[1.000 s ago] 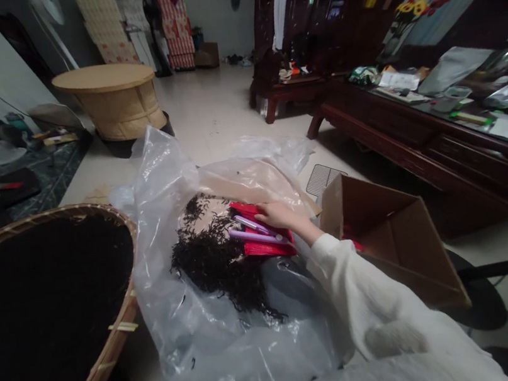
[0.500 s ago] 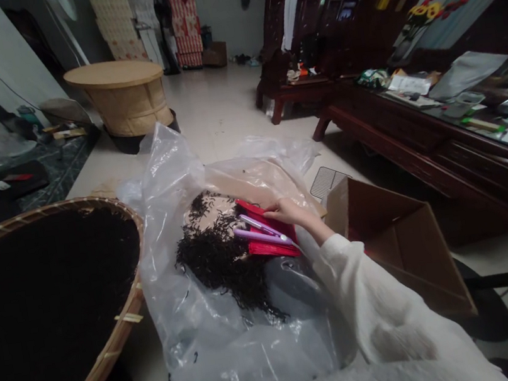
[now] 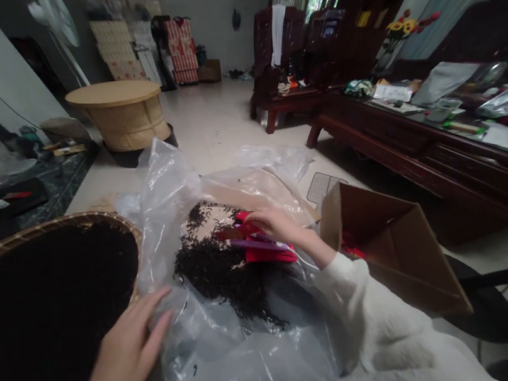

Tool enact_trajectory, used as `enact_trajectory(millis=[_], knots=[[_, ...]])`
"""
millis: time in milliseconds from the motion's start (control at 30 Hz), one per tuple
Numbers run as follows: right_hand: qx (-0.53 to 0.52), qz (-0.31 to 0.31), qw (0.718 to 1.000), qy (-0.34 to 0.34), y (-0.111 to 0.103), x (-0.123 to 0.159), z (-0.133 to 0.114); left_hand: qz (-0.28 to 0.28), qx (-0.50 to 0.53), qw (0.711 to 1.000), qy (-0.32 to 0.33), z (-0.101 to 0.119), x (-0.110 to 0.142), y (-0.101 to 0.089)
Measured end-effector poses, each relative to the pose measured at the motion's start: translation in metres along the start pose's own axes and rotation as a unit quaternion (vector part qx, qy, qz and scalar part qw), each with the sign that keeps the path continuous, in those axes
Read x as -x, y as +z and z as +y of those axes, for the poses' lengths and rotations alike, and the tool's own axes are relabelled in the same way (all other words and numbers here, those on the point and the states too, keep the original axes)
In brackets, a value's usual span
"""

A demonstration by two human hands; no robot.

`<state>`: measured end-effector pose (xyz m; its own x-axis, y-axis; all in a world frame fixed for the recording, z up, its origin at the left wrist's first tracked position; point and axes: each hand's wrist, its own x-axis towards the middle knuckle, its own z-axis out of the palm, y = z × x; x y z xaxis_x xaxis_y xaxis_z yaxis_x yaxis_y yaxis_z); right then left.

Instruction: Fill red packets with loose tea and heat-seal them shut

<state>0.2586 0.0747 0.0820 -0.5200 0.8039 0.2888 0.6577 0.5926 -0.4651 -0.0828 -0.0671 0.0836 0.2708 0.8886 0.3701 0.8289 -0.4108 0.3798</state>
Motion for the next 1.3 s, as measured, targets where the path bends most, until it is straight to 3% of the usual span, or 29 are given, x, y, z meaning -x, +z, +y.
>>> enact_trajectory(millis=[67,133,200,233,300,367,533,633,767,900,967,1167,1300], knots=[[-0.042,-0.009,0.997,-0.060,0.000,0.001,-0.017,-0.027,0.045,0.998,0.047,0.021,-0.057,0.025],[-0.074,-0.004,0.993,-0.087,0.002,0.004,-0.029,-0.075,0.092,0.992,0.046,0.043,-0.100,0.050],[-0.086,0.056,0.992,-0.070,0.008,0.008,-0.036,-0.154,0.149,0.977,0.002,0.058,-0.124,0.070],[-0.082,0.101,0.990,-0.052,0.012,0.010,-0.037,-0.166,0.184,0.968,-0.024,0.061,-0.129,0.077],[-0.060,0.185,0.980,-0.026,0.023,0.015,-0.037,-0.132,0.259,0.953,-0.086,0.062,-0.128,0.086],[-0.033,0.226,0.973,-0.031,0.034,0.020,-0.037,-0.101,0.318,0.933,-0.135,0.059,-0.121,0.091],[0.023,0.242,0.968,-0.064,0.049,0.025,-0.043,-0.081,0.398,0.890,-0.209,0.056,-0.106,0.093],[0.041,0.254,0.965,-0.042,0.050,0.026,-0.046,-0.086,0.411,0.878,-0.229,0.059,-0.101,0.094],[0.090,0.267,0.959,-0.028,0.047,0.028,-0.049,-0.079,0.395,0.884,-0.235,0.061,-0.097,0.098],[0.130,0.249,0.953,-0.113,0.042,0.029,-0.053,-0.057,0.377,0.896,-0.228,0.061,-0.094,0.103],[0.136,0.245,0.952,-0.123,0.042,0.029,-0.055,-0.046,0.367,0.901,-0.225,0.060,-0.093,0.106],[0.113,0.196,0.974,-0.027,0.046,0.031,-0.064,-0.035,0.332,0.916,-0.223,0.057,-0.090,0.106],[0.085,0.149,0.985,-0.015,0.039,0.034,-0.066,-0.043,0.276,0.947,-0.156,0.054,-0.089,0.102]])
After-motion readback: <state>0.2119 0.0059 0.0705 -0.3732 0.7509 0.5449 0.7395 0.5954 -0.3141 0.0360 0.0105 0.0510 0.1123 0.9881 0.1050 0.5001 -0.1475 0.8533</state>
